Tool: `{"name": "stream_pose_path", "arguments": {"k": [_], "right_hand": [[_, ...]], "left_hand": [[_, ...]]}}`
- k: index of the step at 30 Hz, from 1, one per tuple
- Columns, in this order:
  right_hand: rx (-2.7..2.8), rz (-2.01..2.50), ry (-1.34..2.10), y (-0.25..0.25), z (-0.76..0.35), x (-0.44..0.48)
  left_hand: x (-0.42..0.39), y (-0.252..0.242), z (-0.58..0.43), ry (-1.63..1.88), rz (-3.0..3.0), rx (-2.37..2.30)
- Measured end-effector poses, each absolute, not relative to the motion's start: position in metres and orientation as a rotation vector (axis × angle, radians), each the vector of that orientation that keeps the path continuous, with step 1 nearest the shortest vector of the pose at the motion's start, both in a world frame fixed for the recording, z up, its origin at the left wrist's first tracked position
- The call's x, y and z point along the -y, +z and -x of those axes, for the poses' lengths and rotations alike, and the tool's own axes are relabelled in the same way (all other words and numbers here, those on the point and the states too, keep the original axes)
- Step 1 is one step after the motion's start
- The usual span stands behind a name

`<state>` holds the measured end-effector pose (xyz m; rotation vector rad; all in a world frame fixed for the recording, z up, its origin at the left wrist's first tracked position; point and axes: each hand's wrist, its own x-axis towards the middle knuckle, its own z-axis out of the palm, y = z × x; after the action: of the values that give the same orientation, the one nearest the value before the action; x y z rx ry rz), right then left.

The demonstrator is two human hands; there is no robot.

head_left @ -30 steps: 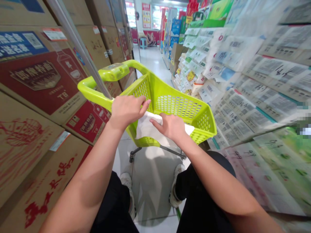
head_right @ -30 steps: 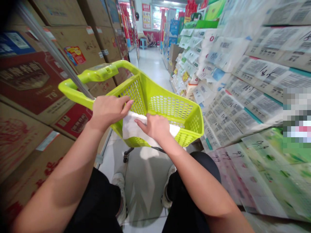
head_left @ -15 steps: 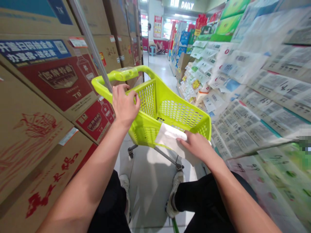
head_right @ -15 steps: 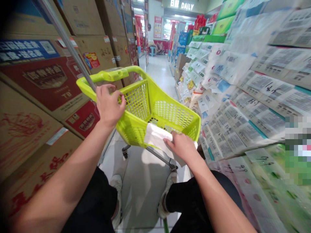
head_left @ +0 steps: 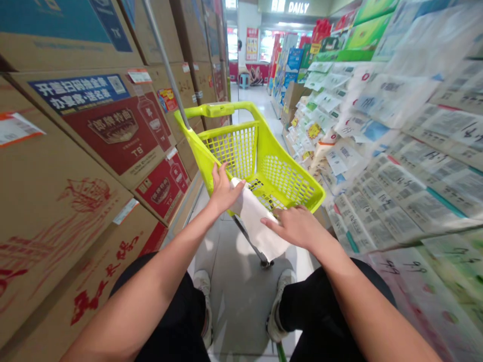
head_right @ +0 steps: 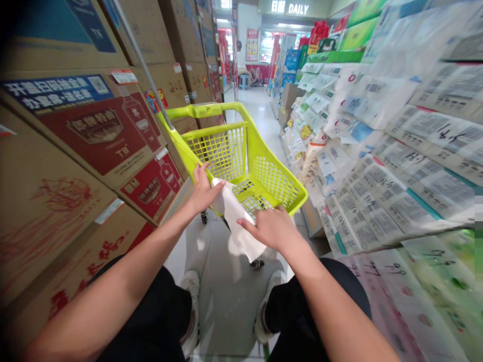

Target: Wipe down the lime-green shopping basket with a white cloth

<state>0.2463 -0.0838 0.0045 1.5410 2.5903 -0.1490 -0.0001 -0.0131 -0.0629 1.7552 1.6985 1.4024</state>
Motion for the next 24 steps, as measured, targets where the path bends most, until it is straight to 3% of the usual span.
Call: {"name": "stream_pose_path", "arguments": {"k": [7, 12, 15, 20, 24], "right_hand": [[-2.701, -1.385, -0.381, 0.002, -0.248, 0.078], [-2.95, -1.218, -0.881, -0.006, -0.244, 0.07], [-3.058, -1.323, -1.037, -0.011, -0.249, 0.06], [-3.187, -1.841, -1.058, -0.011, -0.274, 0.028], [-3.233, -2.145, -0.657, -0.006, -0.291, 0.001]], "left_hand": [[0.015, -0.052, 0.031, 1.316, -1.745, -1.807], [0.013, -0.04, 0.05, 1.21, -1.745, -1.877], [0.016, -0.03, 0.058, 1.256, -1.685, -1.679], [0.039, -0.013, 0.047, 1.278, -1.42, -1.32], [0.059, -0.01, 0.03, 1.163, -1.433, -1.329]]}}
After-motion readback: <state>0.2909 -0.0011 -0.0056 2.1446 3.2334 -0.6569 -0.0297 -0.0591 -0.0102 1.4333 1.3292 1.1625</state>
